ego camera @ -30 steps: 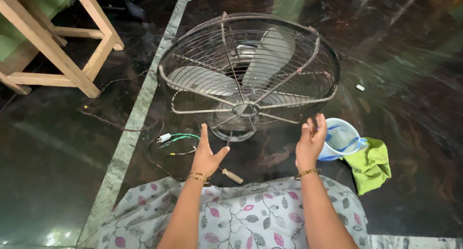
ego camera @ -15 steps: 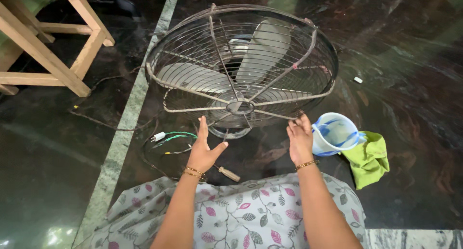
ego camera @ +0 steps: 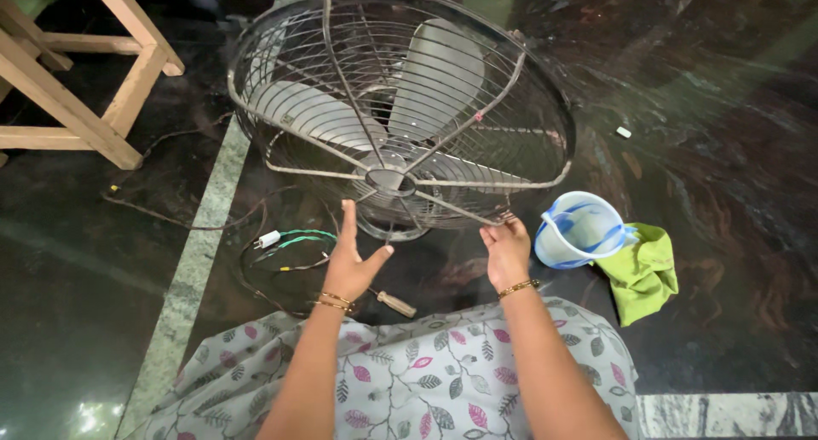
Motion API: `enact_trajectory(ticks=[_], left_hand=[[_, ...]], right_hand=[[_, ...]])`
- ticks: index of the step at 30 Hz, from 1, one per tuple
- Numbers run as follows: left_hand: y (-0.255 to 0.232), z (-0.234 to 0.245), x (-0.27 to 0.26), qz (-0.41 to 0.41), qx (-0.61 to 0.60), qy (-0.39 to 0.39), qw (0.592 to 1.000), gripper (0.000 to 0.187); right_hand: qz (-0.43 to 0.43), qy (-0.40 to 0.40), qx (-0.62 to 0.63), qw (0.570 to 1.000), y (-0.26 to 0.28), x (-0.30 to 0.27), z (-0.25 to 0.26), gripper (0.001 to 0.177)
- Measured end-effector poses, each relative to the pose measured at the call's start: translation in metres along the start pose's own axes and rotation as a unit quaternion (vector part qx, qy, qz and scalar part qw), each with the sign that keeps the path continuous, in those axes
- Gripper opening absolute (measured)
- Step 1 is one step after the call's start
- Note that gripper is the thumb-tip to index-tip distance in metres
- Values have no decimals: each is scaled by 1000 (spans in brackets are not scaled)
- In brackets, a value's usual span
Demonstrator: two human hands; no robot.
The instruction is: The person is repairing a standing fan by securing its front grill with a wire. They wrap the wire around the grill's frame and use a screwdriver to tighten it, ensuring the grill is firmly attached.
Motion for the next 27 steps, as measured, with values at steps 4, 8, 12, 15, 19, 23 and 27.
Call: enact_trajectory(ticks=[4, 8, 12, 15, 19, 23, 27], left_hand=[[-4, -24, -10, -39, 35, 39, 998, 113], [-11, -49, -22, -41, 44, 105, 993, 112], [-18, -62, -30, -48, 46, 112, 991, 109], [-18, -62, -28, -39, 58, 65, 995, 110], [-17, -57, -23, -31, 42, 61, 997, 110], [-17, -58, -24, -27, 49, 69, 996, 112], [-19, -57, -25, -30, 56, 66, 996, 112]], right_hand=[[-18, -4, 36, 999, -7, 0, 2, 21], [-52, 45, 59, 996, -10, -1, 3, 34], [-47, 47, 64, 996, -25, -9, 2, 26], [-43, 46, 50, 997, -37, -12, 1, 23], [-54, 5, 34, 998, -47, -14, -3, 25], [-51, 10, 42, 998, -47, -17, -7, 24], [-51, -7, 22, 998, -58, -21, -14, 19]])
Point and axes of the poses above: each hand's wrist, its own x-axis towards the middle knuckle, its own z-axis out of the back of the hand, y = z × x, the point moved 1 cm from there along x, towards the middle knuckle, and after that the axes turned 12 degrees about z, right-handed, at the moved point
